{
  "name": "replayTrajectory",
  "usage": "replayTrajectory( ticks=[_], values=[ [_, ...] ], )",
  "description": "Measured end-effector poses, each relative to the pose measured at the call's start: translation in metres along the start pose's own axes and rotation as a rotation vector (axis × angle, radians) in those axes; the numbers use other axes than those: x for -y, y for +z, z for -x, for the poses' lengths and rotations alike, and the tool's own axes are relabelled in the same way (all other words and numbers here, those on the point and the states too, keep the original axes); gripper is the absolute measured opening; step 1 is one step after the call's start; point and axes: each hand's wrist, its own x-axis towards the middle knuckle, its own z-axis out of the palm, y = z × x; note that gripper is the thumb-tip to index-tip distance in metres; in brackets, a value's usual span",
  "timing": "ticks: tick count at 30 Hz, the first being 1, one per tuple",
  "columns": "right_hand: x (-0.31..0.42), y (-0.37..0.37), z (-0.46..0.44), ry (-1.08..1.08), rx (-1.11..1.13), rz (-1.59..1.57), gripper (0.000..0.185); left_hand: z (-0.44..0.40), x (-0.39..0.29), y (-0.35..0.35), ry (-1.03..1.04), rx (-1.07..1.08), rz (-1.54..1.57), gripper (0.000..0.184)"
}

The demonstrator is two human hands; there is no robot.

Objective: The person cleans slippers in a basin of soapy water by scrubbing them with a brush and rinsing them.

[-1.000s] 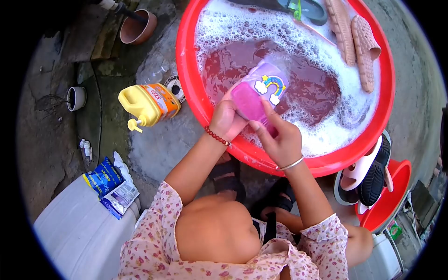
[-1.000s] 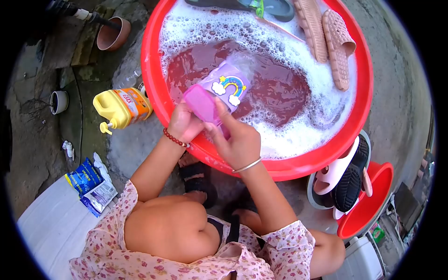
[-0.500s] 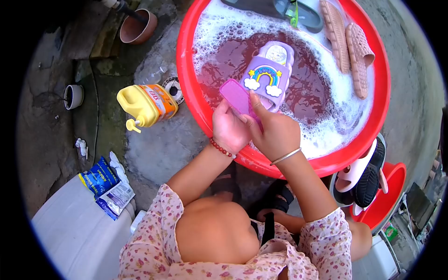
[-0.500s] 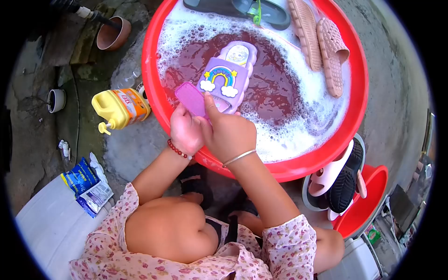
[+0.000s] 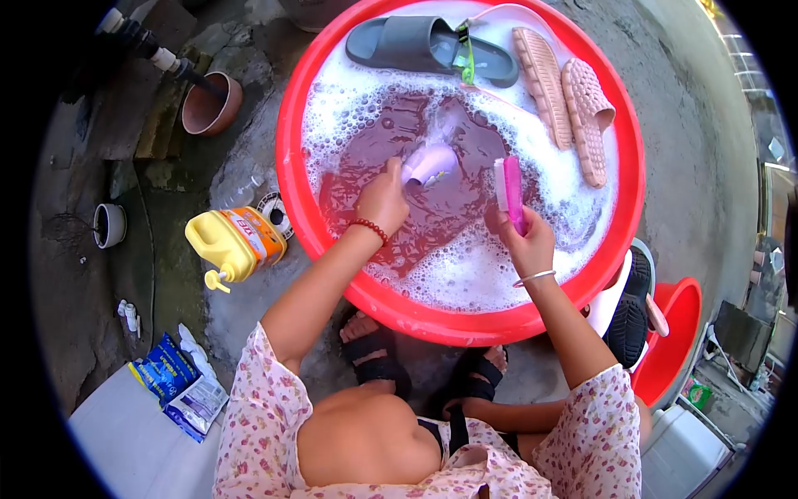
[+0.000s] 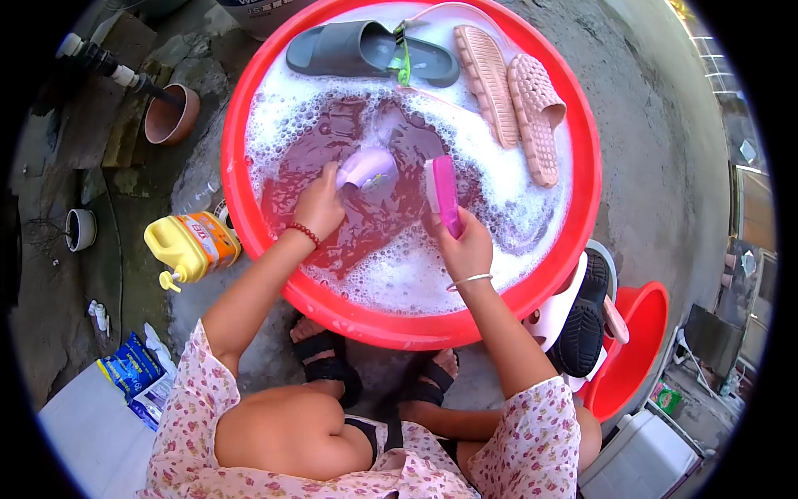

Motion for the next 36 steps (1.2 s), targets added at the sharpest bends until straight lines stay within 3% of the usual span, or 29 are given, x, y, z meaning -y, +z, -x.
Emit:
replayTrajectory(
  ticks=[2,6,7,10,13,17,22,27,30,32,36],
  values=[
    [-0.013,0.005,-0.003,0.071,-0.063,-0.134,0.032,-0.013,0.002,0.004,0.132,0.130,-0.233,0.026],
    [-0.039,-0.005,0.000,0.121,0.066,-0.016,0.026,0.013,-0.032,0.019,0.119,0.086,-0.707,0.016],
    [-0.039,-0.009,0.004,0.196,0.123,-0.157,0.023,0.032,-0.047,0.014,0.183,-0.047,-0.799,0.016],
    [-0.037,-0.017,0.011,0.390,0.207,-0.418,0.021,0.056,-0.047,-0.003,0.743,-0.216,-0.626,0.023],
    [-0.034,-0.022,0.017,0.481,0.260,-0.463,0.020,0.085,-0.065,-0.020,0.842,-0.061,-0.247,0.028],
    [-0.030,-0.027,0.021,0.562,0.286,-0.553,0.023,0.102,-0.065,-0.031,0.976,-0.160,-0.003,0.028],
    [0.002,-0.061,0.013,0.638,0.274,-0.819,0.026,0.106,-0.062,-0.046,1.063,-0.146,0.088,0.024],
    [0.020,-0.091,0.015,0.536,0.350,-0.645,0.035,0.109,-0.065,-0.058,1.121,-0.150,0.118,0.027],
    [0.026,-0.102,0.021,0.603,0.328,-0.557,0.040,0.108,-0.067,-0.051,1.072,-0.095,0.298,0.030],
    [0.023,-0.100,0.028,0.592,0.257,-0.522,0.040,0.111,-0.072,-0.050,1.043,-0.008,0.384,0.036],
    [0.011,-0.121,0.029,0.704,0.295,-0.558,0.025,0.112,-0.079,-0.033,1.037,0.263,0.516,0.045]
  ],
)
